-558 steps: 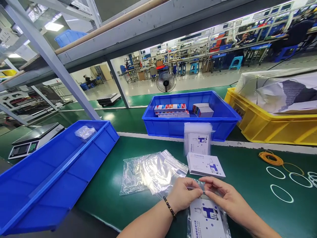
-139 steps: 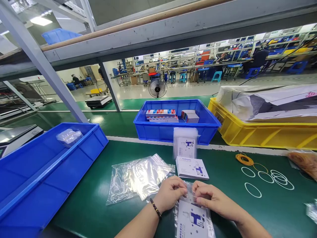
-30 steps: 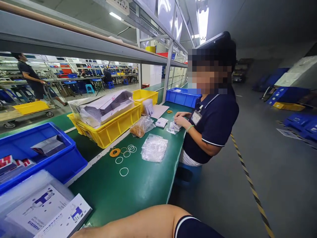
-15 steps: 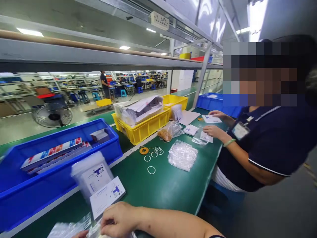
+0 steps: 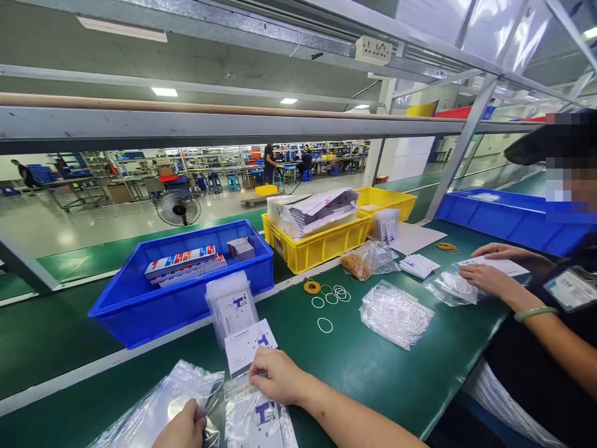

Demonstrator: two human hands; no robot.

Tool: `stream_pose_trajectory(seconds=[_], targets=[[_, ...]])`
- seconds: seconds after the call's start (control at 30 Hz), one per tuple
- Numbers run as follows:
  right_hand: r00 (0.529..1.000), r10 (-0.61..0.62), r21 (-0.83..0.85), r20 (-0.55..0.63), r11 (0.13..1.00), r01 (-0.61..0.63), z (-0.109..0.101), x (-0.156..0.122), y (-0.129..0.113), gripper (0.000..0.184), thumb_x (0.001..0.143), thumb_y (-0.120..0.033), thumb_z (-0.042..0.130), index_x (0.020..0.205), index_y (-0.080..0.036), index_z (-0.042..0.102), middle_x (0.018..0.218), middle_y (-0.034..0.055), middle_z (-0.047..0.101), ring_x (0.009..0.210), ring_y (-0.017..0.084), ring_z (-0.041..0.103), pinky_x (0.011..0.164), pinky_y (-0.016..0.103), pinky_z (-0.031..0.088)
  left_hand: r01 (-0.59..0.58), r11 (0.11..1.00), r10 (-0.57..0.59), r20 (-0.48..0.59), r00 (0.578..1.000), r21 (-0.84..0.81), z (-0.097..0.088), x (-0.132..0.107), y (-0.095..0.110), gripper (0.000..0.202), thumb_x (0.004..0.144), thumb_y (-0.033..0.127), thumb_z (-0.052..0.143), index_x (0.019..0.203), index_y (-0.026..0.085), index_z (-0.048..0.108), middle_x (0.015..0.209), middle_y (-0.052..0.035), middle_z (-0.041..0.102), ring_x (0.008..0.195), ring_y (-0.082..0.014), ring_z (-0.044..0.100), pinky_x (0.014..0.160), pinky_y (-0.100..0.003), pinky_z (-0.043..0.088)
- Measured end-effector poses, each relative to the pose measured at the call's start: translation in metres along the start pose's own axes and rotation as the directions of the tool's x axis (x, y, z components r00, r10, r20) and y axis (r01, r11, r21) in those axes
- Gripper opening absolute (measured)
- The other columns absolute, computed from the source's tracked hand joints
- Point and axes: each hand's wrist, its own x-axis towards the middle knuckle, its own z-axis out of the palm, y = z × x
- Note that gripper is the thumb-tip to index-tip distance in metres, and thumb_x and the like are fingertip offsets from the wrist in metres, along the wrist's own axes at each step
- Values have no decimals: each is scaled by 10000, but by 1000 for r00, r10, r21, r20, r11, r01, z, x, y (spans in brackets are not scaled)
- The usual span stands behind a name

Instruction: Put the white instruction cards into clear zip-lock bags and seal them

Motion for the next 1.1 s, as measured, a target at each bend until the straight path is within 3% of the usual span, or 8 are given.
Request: stream_pose_trajectory(seconds=[0.2,0.33,0.5,0.6,0.73,0.9,1.0,1.1], targets=[[996,-20,29,-82,999,23,0,-2,-1,80,730,-155,541,733,-189,614,772,40,583,803,189,516,783,347,398,-7,999,-7,-337,941,-43,-3,-8,-3,216,834,194,309,655,212,429,647,-37,589,611,-202,554,544,-262,319],[996,-88,156,13,984,85,-1,-4,-7,288,835,-326,424,683,-179,620,715,45,578,724,172,540,695,310,437,-228,939,59,-531,845,-258,-9,-19,0,199,812,227,330,626,202,395,580,14,481,569,-147,477,544,-226,317],[980,-121,274,159,959,74,2,-8,-13,510,843,-517,342,1084,-140,586,706,45,655,604,164,606,548,264,489,-469,868,385,-376,843,-162,4,-33,21,112,719,157,421,631,180,487,604,5,517,592,-134,460,550,-220,304],[981,-62,224,184,974,20,5,-10,-12,438,837,-426,408,1122,-144,583,865,95,698,756,219,652,679,337,518,-523,847,485,-262,834,-97,13,-37,32,77,685,155,474,636,181,527,624,-10,541,600,-141,460,563,-230,311],[976,-89,141,198,988,62,10,-11,-9,382,840,-288,362,1061,-137,633,983,142,690,892,260,647,784,411,503,-452,811,366,-279,888,-372,16,-37,38,124,703,279,522,643,172,543,588,11,512,563,-124,438,541,-228,309],[924,-369,-44,100,926,375,17,-15,-2,407,834,-157,327,1160,-173,570,994,113,692,883,208,659,735,333,543,-239,485,123,-204,971,-842,18,-32,45,293,743,370,423,552,157,488,492,24,465,423,-83,382,446,-212,295],[896,-440,-80,60,893,444,19,-16,-3,402,836,-147,334,1174,-169,549,953,111,702,837,202,670,706,319,551,-130,321,41,-124,991,-938,17,-31,50,281,695,347,451,487,157,459,431,34,436,357,-59,320,398,-200,253],[923,-378,-32,74,924,381,15,-15,-11,348,840,-240,416,1156,-183,550,1021,127,674,903,230,645,756,350,531,-137,263,22,-136,990,-955,17,-31,50,257,640,335,507,463,156,456,422,34,438,365,-53,315,405,-198,247]])
